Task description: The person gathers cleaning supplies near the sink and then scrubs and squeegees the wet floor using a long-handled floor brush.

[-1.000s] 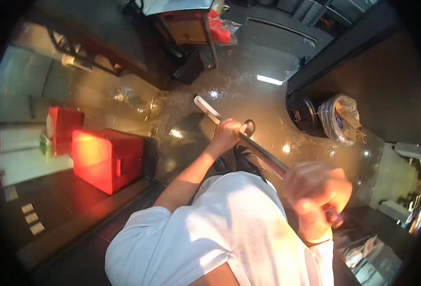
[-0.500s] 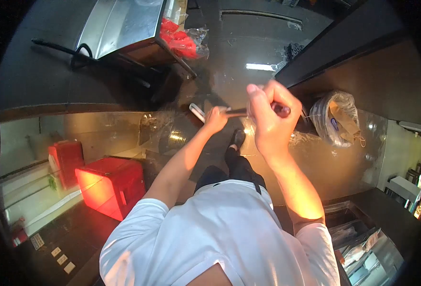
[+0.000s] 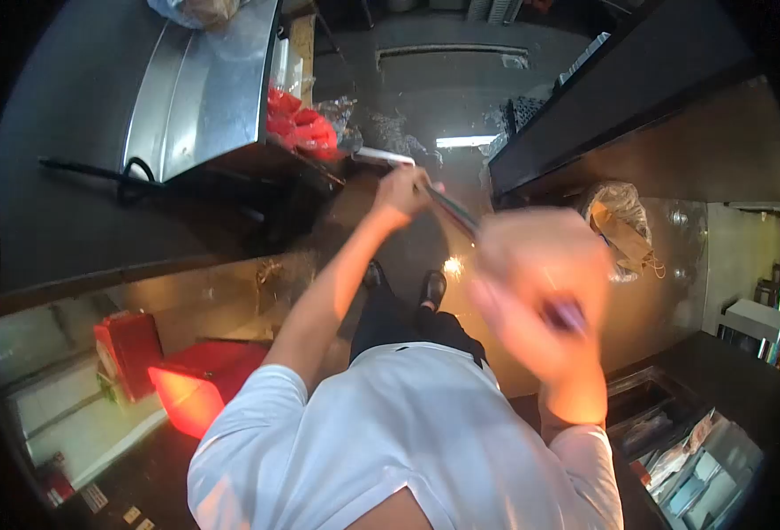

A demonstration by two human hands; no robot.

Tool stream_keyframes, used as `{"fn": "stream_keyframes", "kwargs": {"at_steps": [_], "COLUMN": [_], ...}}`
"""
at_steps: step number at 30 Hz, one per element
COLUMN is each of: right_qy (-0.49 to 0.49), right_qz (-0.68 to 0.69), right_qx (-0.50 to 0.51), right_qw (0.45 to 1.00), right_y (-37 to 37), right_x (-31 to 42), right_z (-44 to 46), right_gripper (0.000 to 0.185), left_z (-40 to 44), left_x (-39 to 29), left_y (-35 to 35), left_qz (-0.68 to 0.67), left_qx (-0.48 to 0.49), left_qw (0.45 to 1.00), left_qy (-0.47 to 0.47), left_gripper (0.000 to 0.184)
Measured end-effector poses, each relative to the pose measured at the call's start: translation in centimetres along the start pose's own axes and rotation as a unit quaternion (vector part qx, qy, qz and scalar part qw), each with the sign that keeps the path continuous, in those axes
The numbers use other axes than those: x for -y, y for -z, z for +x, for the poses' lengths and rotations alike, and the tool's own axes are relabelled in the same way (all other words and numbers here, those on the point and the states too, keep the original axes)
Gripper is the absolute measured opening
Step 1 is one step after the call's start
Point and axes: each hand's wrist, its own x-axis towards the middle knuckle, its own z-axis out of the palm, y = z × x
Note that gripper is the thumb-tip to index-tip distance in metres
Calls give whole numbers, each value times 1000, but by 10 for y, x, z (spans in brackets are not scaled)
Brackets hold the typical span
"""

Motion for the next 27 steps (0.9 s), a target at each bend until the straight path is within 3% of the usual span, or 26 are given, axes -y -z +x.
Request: {"fn": "stream_keyframes", "kwargs": {"at_steps": [1, 3, 5, 8, 10, 11, 13, 15, 18, 22, 24, 27], "right_qy": [8, -4, -32, -101, -62, -47, -67, -56, -66, -64, -58, -45], "right_qz": [47, 130, 138, 45, 2, -16, -21, -54, -94, -161, -181, -207], "right_qx": [59, 194, 140, 31, 53, 63, 66, 18, -68, -73, -99, -150], "right_qw": [997, 972, 980, 993, 997, 997, 995, 997, 991, 982, 977, 966], "right_y": [10, 26, 11, -12, -29, -41, -64, -60, -62, -65, -75, -81], "right_x": [18, 47, 39, 23, -12, -34, -80, -92, -129, -180, -186, -143], "right_z": [1, 5, 5, 25, 38, 40, 42, 67, 86, 85, 78, 54], "right_gripper": [42, 40, 38, 40, 40, 40, 39, 37, 34, 35, 34, 30], "left_z": [-16, -42, -59, -46, -22, -6, 23, 64, 126, 196, 212, 190], "left_x": [-15, -44, -28, 4, 33, 64, 91, 111, 139, 173, 181, 130], "left_y": [5, 9, -19, -33, -41, -48, -33, -36, -35, -37, -43, -22], "left_qz": [-49, -52, -89, -68, -24, -88, -128, -144, -72, -43, -43, -115], "left_qx": [8, 71, 44, 149, 248, 262, 161, 132, 169, 162, 144, 89], "left_qw": [998, 995, 987, 980, 959, 946, 959, 955, 963, 973, 979, 977], "left_qy": [-45, -49, -128, -115, -137, -168, -193, -224, -195, -159, -138, -155], "left_gripper": [40, 34, 24, 20, 22, 26, 31, 30, 31, 25, 27, 26]}}
